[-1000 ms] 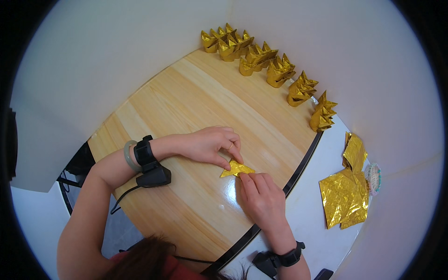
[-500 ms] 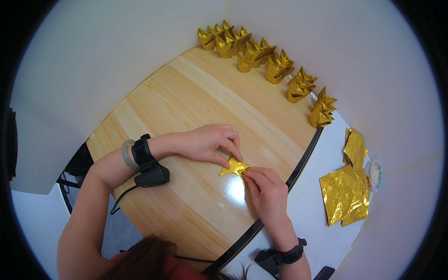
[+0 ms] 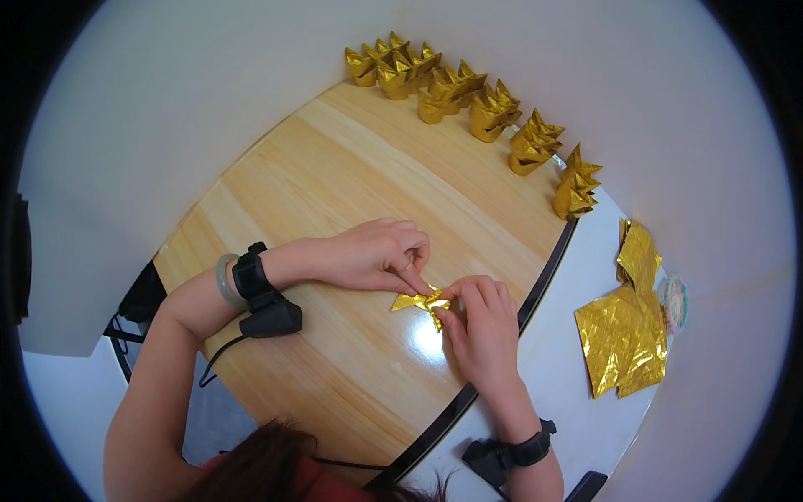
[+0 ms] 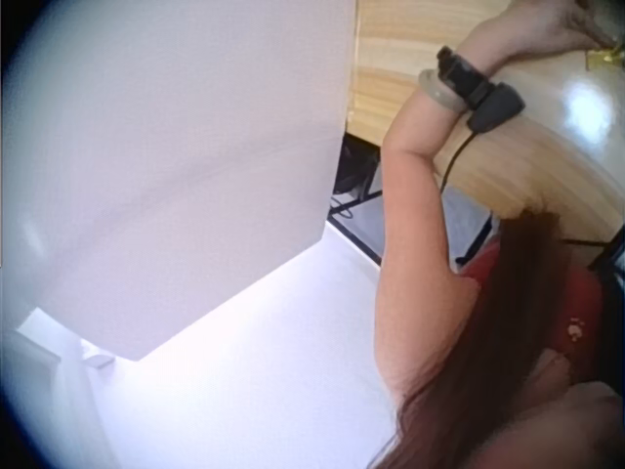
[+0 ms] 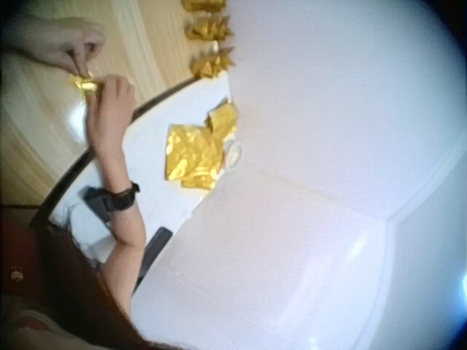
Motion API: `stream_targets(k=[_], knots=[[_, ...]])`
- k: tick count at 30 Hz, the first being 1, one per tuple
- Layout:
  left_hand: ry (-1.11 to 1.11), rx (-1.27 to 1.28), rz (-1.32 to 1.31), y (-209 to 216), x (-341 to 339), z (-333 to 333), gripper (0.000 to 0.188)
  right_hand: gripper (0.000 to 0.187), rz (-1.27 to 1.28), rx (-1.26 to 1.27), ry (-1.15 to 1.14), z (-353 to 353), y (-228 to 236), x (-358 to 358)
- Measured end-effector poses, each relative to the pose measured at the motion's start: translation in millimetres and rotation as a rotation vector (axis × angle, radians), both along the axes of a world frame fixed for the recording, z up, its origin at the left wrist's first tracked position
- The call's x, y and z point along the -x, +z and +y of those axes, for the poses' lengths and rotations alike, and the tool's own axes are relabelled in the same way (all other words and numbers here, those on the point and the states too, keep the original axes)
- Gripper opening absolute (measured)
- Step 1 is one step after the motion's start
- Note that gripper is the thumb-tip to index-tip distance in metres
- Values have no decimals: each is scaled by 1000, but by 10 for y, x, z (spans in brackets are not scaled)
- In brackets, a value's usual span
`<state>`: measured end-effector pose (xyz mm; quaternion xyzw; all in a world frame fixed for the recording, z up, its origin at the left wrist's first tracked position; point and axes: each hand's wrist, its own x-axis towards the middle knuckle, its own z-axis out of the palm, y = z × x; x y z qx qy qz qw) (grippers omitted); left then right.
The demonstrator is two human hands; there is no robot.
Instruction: Fold gold paper into decorative ingot shapes.
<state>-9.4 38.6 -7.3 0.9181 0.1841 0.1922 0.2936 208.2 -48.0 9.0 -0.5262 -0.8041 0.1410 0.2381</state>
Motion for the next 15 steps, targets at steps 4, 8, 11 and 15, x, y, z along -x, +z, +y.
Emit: stream_targets(k=[4, 8, 11, 15], knots=[[19, -31, -12, 5, -20, -20, 16, 26, -12, 49, 16, 36, -11, -42], [43, -26, -7, 4, -21, -29, 15, 35, -36, 103, 93, 70, 16, -97], [32, -83, -20, 4, -21, -30, 15, 41, -25, 138, 150, 84, 25, -178], [12, -177, -14, 19, -2, -46, 15, 51, 21, 176, 223, 104, 44, -212]])
